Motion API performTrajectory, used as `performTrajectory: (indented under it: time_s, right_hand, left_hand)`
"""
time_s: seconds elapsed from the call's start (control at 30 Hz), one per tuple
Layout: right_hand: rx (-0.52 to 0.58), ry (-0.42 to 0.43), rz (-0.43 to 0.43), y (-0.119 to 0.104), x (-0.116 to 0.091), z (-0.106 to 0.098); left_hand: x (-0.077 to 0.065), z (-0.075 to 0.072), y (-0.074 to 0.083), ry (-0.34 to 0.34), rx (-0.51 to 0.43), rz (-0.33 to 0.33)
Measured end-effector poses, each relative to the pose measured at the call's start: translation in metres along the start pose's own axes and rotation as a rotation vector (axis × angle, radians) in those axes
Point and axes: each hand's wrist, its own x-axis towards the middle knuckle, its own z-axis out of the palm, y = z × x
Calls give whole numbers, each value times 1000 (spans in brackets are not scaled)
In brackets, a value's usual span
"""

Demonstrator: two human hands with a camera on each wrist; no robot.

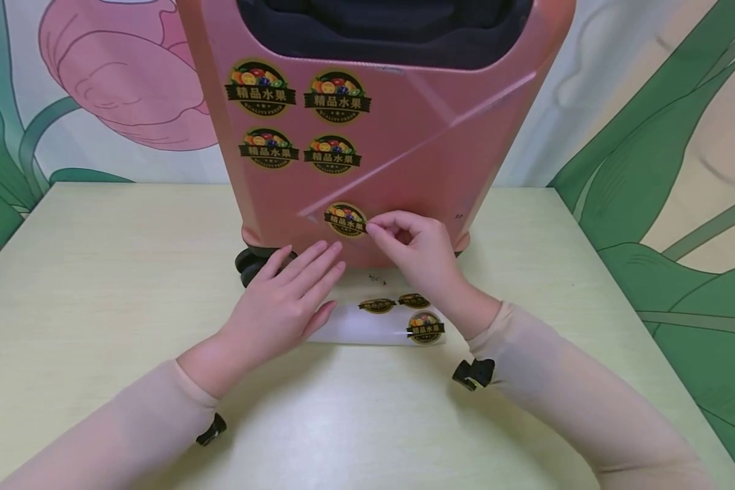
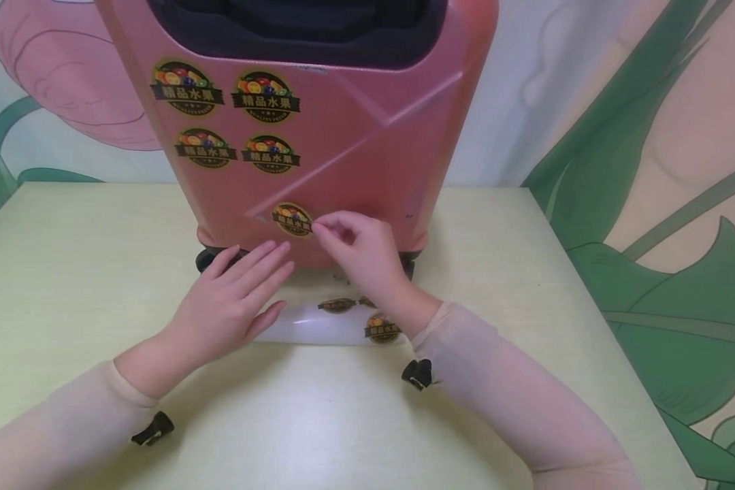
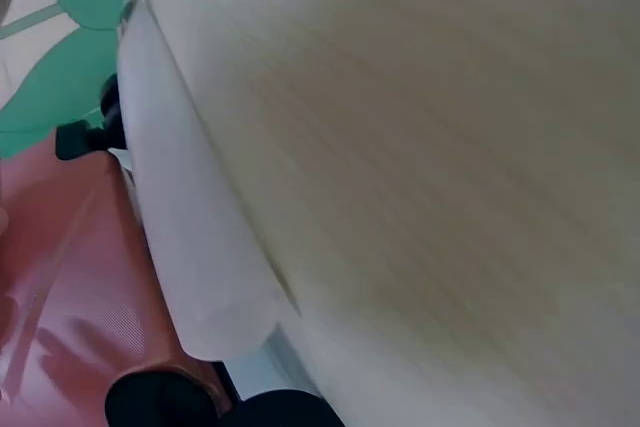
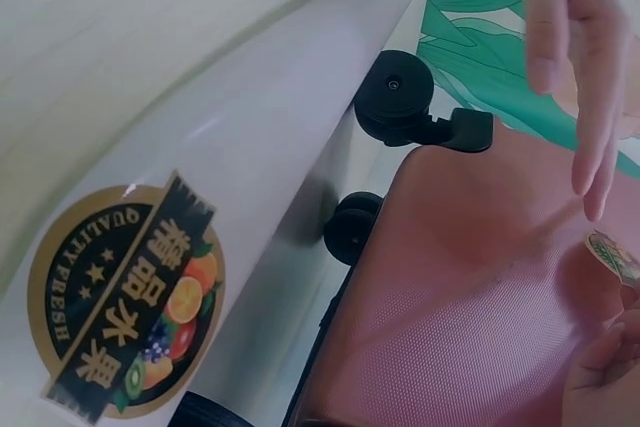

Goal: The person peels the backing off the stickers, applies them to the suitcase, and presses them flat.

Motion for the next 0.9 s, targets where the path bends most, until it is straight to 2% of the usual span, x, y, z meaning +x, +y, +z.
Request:
performTrajectory:
  time_s: [0.13,0.37,0.9]
  right_hand:
    - [-7,0,-16,-1,1,1]
    - [-33,-1,-12,0,2,2]
    - [-55,16,-25,2,3,4]
  left_hand:
    - [-2,4,-4,-29,69,17]
    - [-3,7,-8,-34,88,13]
    - [-1,10,-18,-46,194,-15]
